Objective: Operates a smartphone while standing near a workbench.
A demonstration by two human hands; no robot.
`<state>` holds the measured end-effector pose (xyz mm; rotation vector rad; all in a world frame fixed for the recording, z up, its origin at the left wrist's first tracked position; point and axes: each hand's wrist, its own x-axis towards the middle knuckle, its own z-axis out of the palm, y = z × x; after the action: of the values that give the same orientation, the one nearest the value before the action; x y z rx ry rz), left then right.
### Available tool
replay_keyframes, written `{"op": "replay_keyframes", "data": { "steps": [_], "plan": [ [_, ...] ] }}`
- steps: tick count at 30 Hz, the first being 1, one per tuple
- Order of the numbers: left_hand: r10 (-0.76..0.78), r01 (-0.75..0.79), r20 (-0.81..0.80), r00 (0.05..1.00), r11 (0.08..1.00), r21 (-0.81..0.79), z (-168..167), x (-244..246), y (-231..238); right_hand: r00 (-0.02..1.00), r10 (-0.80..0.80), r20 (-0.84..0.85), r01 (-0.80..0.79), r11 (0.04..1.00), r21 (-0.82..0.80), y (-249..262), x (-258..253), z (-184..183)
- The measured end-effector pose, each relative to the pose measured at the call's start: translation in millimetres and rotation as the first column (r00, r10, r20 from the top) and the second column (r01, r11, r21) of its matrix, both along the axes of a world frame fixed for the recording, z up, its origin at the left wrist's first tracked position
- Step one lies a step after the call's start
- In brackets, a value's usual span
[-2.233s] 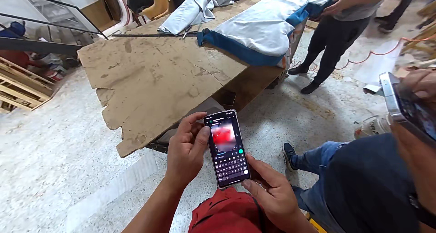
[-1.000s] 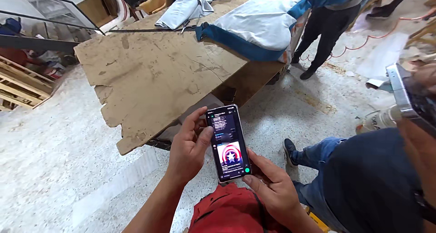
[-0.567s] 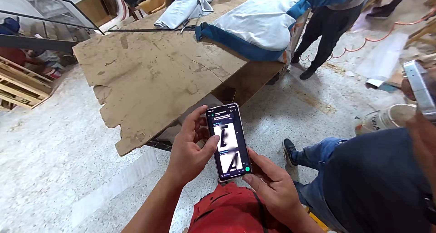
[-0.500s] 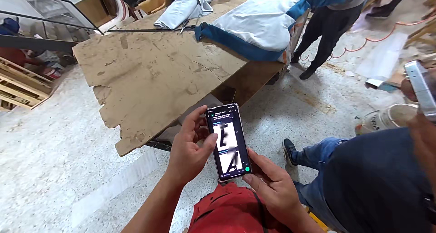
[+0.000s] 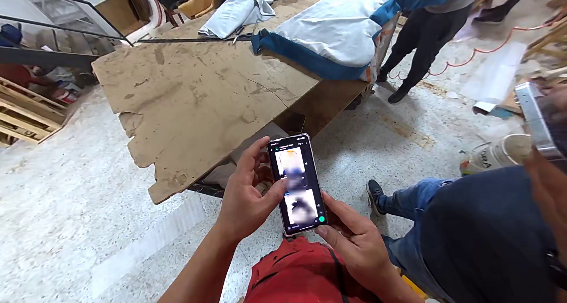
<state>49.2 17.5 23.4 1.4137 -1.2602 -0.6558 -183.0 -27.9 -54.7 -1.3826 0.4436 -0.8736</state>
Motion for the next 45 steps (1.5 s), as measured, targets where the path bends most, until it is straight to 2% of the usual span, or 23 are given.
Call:
{"op": "replay_keyframes", "data": {
  "steps": [4,12,22,31,45],
  "plan": [
    [0.051,-0.050,0.033,0.998,0.998,-0.033,1.3,-1.0,1.3,1.000,0.006,0.001,-0.006,1.000,-0.007,1.6,0.0,-1.1],
    [-0.004,0.004,-0.014,1.000,1.000,-0.021,-0.3,-0.7,4.0,1.000,0.006,0.009,-0.006,1.000,0.009,4.1,0.1,-1.2],
    [0.105,-0.102,0.070,0.992,0.994,-0.045,1.0,-0.7,3.4,1.000,0.014,0.006,-0.014,1.000,0.005,3.9,1.2,-1.4],
    [0.027,-0.027,0.001,1.000,0.998,-0.052,-0.7,0.9,3.4,1.000,0.010,-0.006,-0.010,1.000,-0.006,2.4,1.0,0.0],
    [0.013,-0.019,0.115,0.993,0.998,0.056,-8.7,2.6,4.2,1.000,0.007,-0.006,-0.006,0.998,0.066,-1.4,0.2,2.7]
  ]
}}
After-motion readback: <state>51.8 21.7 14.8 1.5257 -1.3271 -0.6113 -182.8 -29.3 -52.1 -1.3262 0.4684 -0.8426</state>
